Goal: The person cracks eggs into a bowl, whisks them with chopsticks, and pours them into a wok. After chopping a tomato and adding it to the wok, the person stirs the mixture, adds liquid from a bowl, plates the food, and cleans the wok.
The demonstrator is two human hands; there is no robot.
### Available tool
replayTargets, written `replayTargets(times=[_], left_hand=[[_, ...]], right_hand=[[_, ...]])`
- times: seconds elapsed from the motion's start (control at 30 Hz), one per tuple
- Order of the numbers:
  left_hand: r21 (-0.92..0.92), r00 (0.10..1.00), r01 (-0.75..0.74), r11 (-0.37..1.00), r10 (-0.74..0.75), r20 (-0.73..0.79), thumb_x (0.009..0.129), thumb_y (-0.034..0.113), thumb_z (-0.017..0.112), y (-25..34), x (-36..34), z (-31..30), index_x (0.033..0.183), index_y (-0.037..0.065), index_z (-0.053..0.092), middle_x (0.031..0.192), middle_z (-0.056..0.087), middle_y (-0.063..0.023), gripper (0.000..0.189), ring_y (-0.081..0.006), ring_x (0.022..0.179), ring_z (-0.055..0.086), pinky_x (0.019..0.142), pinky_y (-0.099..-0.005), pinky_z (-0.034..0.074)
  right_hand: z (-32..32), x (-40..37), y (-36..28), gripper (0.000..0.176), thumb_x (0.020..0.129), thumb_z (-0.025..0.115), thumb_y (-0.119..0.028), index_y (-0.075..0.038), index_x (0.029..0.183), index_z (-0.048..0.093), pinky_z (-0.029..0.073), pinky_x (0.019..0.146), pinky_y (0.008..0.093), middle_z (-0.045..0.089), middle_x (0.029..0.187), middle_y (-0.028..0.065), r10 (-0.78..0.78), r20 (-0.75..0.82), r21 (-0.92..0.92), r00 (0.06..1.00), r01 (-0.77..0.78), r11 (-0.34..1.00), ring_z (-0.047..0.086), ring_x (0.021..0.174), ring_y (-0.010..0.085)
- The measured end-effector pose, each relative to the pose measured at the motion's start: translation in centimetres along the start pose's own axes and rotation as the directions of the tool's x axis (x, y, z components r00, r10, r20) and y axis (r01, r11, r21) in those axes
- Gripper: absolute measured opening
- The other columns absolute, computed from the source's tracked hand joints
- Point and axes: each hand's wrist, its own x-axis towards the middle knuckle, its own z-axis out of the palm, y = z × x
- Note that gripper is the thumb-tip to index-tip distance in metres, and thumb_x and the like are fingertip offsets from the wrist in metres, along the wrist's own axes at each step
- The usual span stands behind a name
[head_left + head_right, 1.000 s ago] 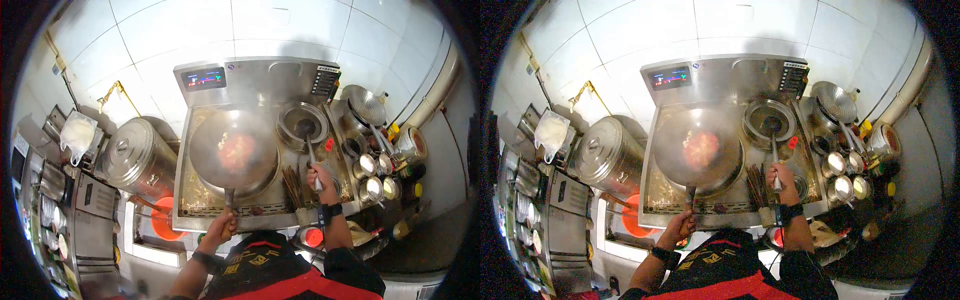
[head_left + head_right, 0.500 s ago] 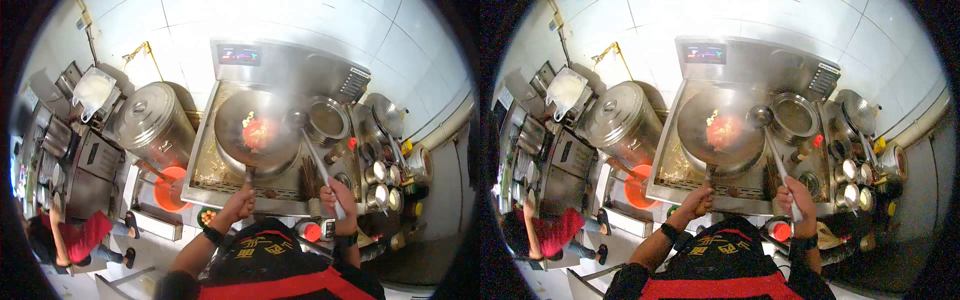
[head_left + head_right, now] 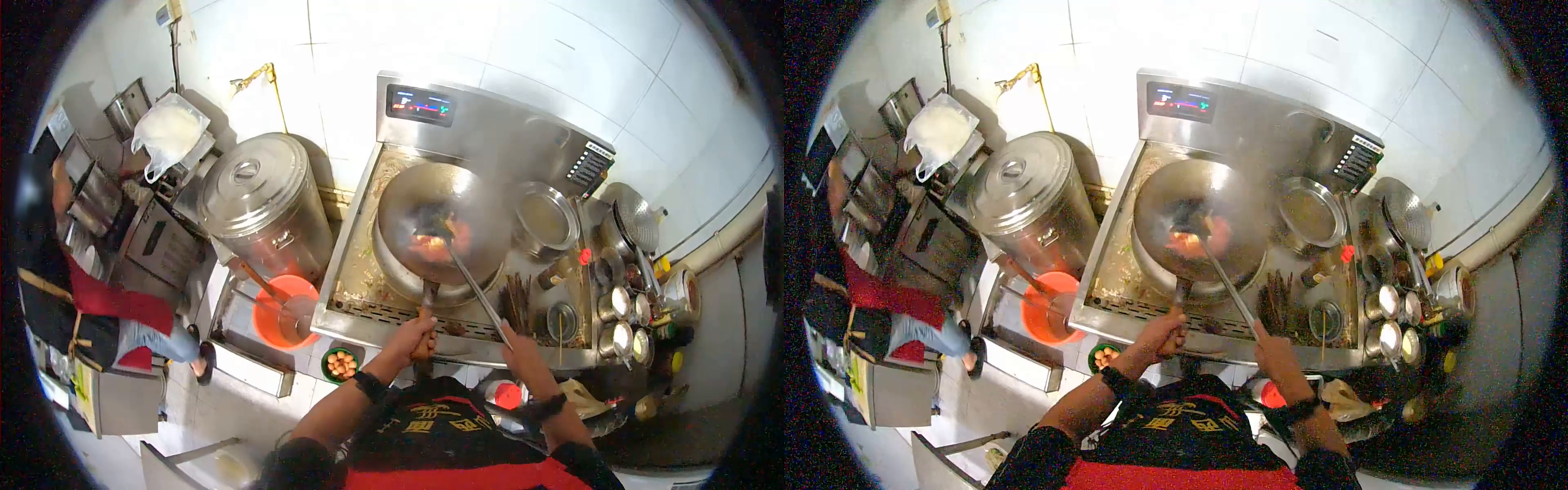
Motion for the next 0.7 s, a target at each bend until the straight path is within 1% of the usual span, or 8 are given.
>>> replayTargets(times=[0.2,0.27,0.33,0.37,0.43,0.5,0.53,0.7], left_hand=[[-0.053,0.989,0.045,0.998,-0.037,0.141,0.095,0.052,0.053,-0.5,-2.1,-1.0,0.117,0.009,0.054,0.079,0.06,-0.005,0.048,-0.018,0.063,0.059,0.055,-0.0302,0.048],[-0.093,0.964,0.102,0.99,-0.075,0.256,0.096,0.055,0.05,-1.7,-2.4,-3.7,0.123,0.005,0.054,0.081,0.062,-0.007,0.057,-0.0189,0.066,0.06,0.057,-0.0298,0.049],[0.3,0.9,0.281,0.911,-0.359,0.248,0.095,0.056,0.05,-4.6,-1.5,-8.5,0.115,0.001,0.06,0.079,0.063,-0.0089,0.059,-0.0187,0.065,0.06,0.058,-0.0312,0.05],[0.508,0.92,0.284,0.813,-0.38,0.094,0.094,0.055,0.052,-7.6,0.2,-12.1,0.105,0.002,0.064,0.078,0.065,-0.0095,0.055,-0.0196,0.064,0.062,0.06,-0.0326,0.051],[0.688,0.93,0.296,0.662,-0.363,-0.051,0.092,0.054,0.053,-10.9,2.6,-17.3,0.095,0.004,0.068,0.078,0.067,-0.0101,0.052,-0.0204,0.064,0.063,0.061,-0.034,0.051],[0.844,0.975,0.222,0.488,-0.139,-0.176,0.088,0.051,0.059,-11.4,4.1,-19.8,0.086,0.0,0.07,0.079,0.069,-0.0169,0.051,-0.0258,0.07,0.068,0.069,-0.0403,0.054],[0.96,0.968,0.25,0.123,-0.071,-0.243,0.085,0.053,0.061,-11.6,5.5,-20.2,0.092,-0.003,0.069,0.089,0.07,-0.0225,0.058,-0.031,0.085,0.07,0.077,-0.0451,0.054],[0.981,0.855,0.194,-0.008,0.492,-0.165,0.088,0.053,0.054,-20.7,12.1,-22.3,0.12,0.013,0.065,0.116,0.067,-0.0172,0.053,-0.0373,0.104,0.065,0.086,-0.0458,0.053]], right_hand=[[0.7,-2.2,0.2,0.062,0.088,0.056,-0.018,-0.007,0.146,0.035,0.049,0.074,0.0527,0.064,0.093,0.0282,-0.051,-0.136,0.104,0.989,0.066,0.992,0.062,0.082,0.0455],[-0.2,-1.2,-2.6,0.06,0.088,0.057,-0.017,-0.004,0.144,0.039,0.049,0.074,0.0504,0.063,0.095,0.03,0.097,-0.076,0.175,0.992,-0.082,0.981,0.062,0.083,0.046],[1.6,-1.2,-3.1,0.062,0.088,0.058,-0.019,-0.004,0.145,0.037,0.049,0.072,0.0488,0.063,0.093,0.0315,0.06,-0.368,0.149,0.928,-0.005,0.989,0.062,0.08,0.0462],[1.4,-1.4,-3.5,0.062,0.088,0.058,-0.019,-0.004,0.145,0.037,0.049,0.072,0.0488,0.063,0.093,0.0315,0.065,-0.366,0.144,0.928,-0.013,0.989,0.062,0.08,0.0462],[0.3,-2.2,-4.5,0.062,0.089,0.06,-0.016,-0.006,0.146,0.038,0.042,0.099,0.0426,0.057,0.123,0.0312,0.395,-0.133,0.351,0.909,-0.329,0.876,0.053,0.119,0.0436],[-0.2,-3.1,-4.1,0.061,0.089,0.06,-0.016,-0.006,0.145,0.038,0.042,0.099,0.0412,0.055,0.126,0.0316,0.352,-0.145,0.366,0.925,-0.28,0.887,0.053,0.121,0.0412],[-0.4,-3.4,-4.2,0.06,0.089,0.059,-0.015,-0.005,0.145,0.039,0.042,0.1,0.0398,0.053,0.129,0.032,0.301,-0.152,0.384,0.941,-0.224,0.896,0.054,0.123,0.0388],[-1.3,-4.8,-5.2,0.061,0.087,0.061,-0.013,-0.003,0.144,0.04,0.048,0.091,0.0345,0.059,0.122,0.0291,0.352,-0.135,0.345,0.926,-0.289,0.893,0.063,0.11,0.0308]])
